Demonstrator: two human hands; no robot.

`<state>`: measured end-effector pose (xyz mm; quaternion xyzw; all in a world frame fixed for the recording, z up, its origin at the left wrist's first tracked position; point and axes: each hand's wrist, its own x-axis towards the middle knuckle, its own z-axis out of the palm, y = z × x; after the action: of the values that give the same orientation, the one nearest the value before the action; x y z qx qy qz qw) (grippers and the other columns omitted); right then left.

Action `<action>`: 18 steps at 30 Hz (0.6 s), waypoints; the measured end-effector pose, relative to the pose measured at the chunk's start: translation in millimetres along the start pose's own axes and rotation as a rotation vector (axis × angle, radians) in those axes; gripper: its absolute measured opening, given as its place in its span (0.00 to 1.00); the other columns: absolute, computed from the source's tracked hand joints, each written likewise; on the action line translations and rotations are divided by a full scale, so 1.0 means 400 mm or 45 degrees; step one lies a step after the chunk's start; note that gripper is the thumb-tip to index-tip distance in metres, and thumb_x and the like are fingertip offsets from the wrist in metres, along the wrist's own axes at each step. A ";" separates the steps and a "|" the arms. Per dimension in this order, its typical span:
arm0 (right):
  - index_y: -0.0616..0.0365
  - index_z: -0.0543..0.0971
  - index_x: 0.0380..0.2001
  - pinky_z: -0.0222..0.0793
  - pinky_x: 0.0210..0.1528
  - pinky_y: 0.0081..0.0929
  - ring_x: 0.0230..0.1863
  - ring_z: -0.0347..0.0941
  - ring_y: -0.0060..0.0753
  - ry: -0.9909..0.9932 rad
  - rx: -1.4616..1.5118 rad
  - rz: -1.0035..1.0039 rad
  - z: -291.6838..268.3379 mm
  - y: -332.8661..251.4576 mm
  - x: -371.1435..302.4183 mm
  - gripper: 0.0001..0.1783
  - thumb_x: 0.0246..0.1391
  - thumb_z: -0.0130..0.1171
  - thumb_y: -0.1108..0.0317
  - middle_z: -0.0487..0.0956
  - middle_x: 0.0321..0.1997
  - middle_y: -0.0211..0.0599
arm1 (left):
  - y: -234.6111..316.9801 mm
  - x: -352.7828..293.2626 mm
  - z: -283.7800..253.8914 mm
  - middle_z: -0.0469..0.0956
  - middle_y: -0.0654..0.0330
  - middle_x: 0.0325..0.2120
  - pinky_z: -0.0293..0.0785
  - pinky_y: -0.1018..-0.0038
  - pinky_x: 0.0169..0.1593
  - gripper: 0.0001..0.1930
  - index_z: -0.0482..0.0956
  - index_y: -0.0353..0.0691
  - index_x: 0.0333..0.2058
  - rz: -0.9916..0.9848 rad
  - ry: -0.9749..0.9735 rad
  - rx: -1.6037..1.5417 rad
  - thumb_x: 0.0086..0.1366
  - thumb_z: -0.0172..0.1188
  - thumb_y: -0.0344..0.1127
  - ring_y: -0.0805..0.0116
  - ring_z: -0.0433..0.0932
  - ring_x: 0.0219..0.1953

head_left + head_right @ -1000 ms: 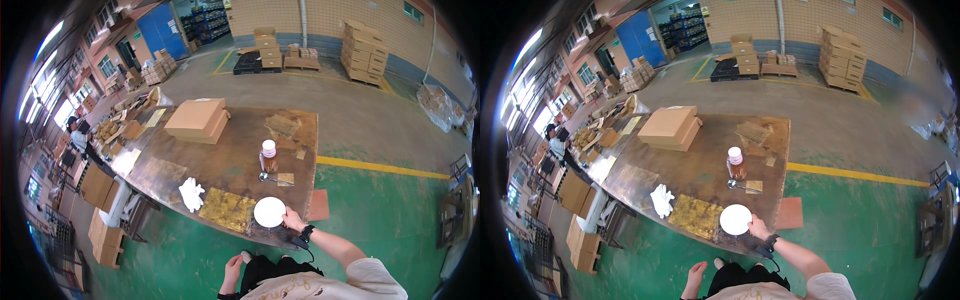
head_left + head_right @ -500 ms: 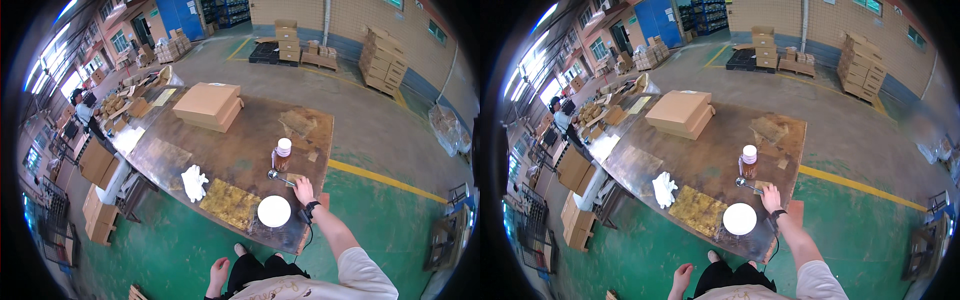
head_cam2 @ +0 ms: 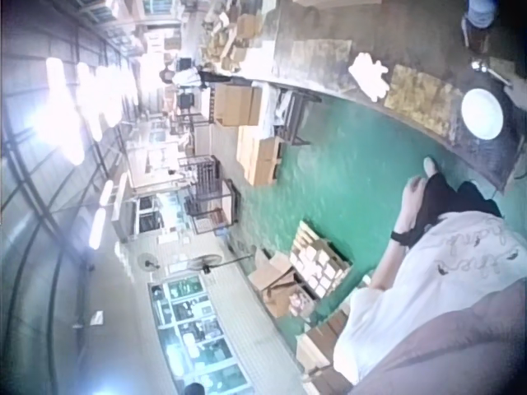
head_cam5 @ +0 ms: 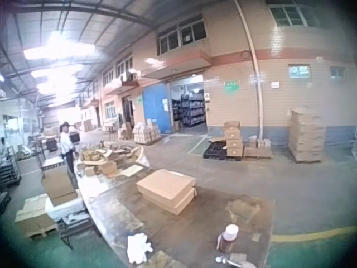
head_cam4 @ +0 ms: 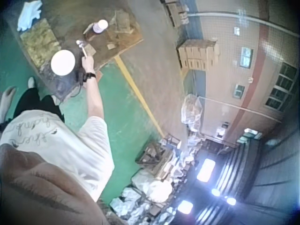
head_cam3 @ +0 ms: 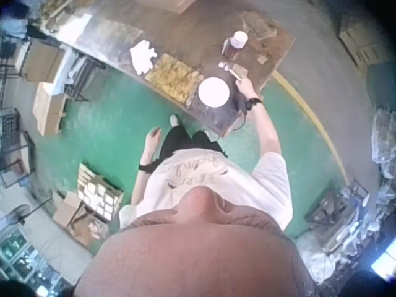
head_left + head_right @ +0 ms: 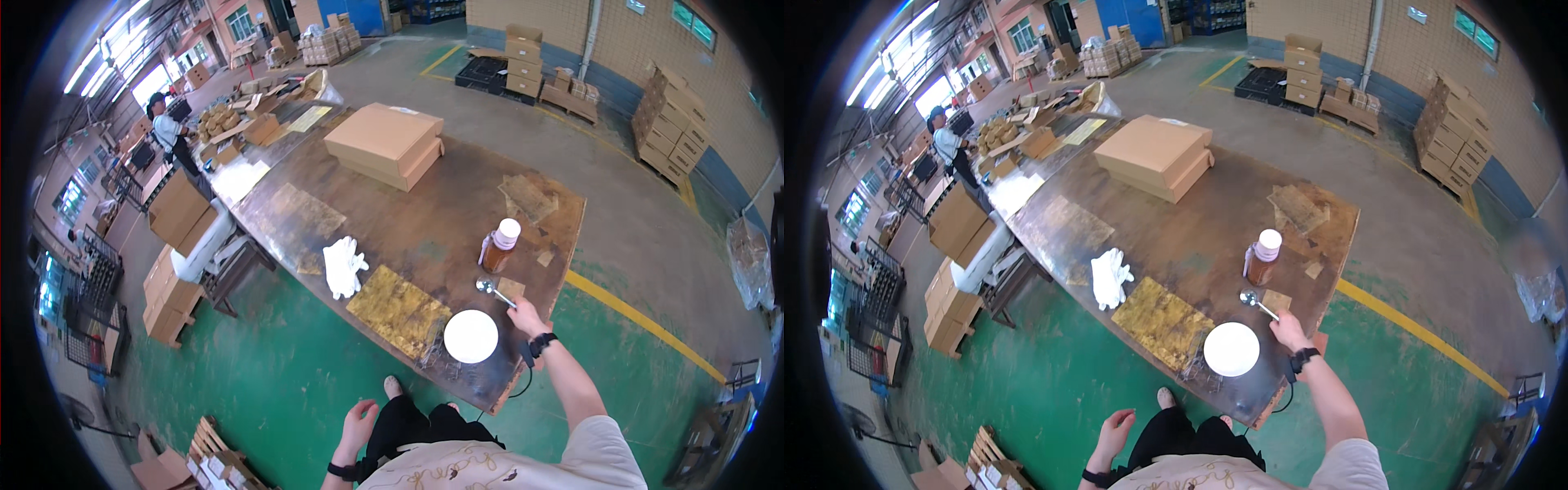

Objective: The recorder retrieves items from industrial shelving, prepares a testing solution in a bowl, and then puts on gloves to inspect metallic piston parts at a workstation.

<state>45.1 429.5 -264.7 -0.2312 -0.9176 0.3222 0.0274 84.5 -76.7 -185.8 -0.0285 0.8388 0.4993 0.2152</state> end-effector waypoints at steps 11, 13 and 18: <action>0.61 0.74 0.35 0.72 0.41 0.41 0.36 0.77 0.51 -0.196 0.364 0.020 -0.067 -0.158 -0.355 0.10 0.50 0.52 0.68 0.79 0.31 0.50 | -0.065 0.028 0.042 0.80 0.49 0.43 0.72 0.69 0.52 0.22 0.77 0.33 0.48 -0.001 -0.183 0.236 0.61 0.61 0.45 0.59 0.78 0.48; 0.62 0.74 0.36 0.71 0.42 0.44 0.37 0.76 0.55 -0.142 0.329 -0.003 -0.034 -0.172 -0.358 0.12 0.50 0.52 0.68 0.79 0.32 0.53 | -0.127 0.042 0.059 0.79 0.49 0.46 0.71 0.69 0.54 0.26 0.76 0.34 0.50 -0.126 -0.413 0.220 0.60 0.63 0.48 0.58 0.77 0.51; 0.62 0.76 0.37 0.71 0.43 0.44 0.38 0.76 0.57 -0.107 0.268 0.047 -0.007 -0.184 -0.359 0.13 0.50 0.52 0.68 0.79 0.32 0.55 | -0.301 -0.024 0.074 0.76 0.47 0.50 0.69 0.68 0.57 0.38 0.71 0.28 0.54 -0.339 -0.650 0.435 0.58 0.63 0.58 0.57 0.74 0.54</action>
<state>143.8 317.4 -203.7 -0.2302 -0.8747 0.4265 0.0071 134.8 -113.3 -293.5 0.0247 0.8184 0.3098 0.4833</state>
